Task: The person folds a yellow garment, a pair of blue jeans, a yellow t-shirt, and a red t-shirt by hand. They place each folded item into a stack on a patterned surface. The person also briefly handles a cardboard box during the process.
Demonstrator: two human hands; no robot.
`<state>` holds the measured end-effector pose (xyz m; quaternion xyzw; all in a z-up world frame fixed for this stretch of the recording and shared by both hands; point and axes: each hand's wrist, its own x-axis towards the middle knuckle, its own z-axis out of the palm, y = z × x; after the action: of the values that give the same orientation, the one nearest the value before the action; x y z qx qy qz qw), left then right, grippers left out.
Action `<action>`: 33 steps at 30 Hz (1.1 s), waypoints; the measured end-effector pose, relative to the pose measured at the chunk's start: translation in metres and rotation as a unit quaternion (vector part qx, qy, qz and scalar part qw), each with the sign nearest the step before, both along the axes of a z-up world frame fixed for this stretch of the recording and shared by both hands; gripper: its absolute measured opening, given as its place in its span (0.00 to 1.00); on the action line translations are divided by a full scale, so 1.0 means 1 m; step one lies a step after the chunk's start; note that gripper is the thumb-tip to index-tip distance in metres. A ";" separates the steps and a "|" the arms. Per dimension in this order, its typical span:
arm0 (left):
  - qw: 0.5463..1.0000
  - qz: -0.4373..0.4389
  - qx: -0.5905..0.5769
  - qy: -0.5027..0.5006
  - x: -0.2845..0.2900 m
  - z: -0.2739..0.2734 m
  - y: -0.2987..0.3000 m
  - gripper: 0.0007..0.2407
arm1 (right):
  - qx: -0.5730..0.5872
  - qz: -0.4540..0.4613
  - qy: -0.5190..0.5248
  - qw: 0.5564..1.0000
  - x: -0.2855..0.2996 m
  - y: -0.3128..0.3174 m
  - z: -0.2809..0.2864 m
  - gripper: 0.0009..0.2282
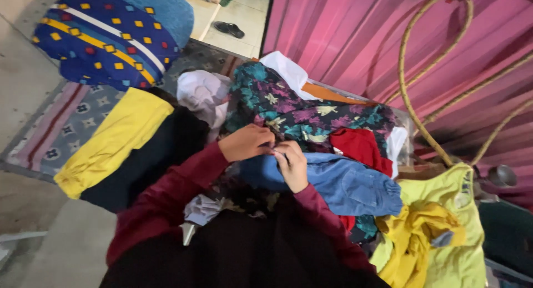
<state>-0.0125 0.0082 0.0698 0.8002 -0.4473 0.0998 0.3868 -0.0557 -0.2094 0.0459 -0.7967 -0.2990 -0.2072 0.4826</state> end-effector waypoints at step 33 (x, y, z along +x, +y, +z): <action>0.975 0.088 0.068 0.191 0.143 -0.094 0.046 0.05 | -0.328 -0.165 0.340 0.866 0.034 -0.396 -0.061 0.24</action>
<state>0.1303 0.0538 -0.0241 0.8650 -0.2988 -0.0518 0.3997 -0.0216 -0.6049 -0.0149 -0.9679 -0.0311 0.1101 0.2236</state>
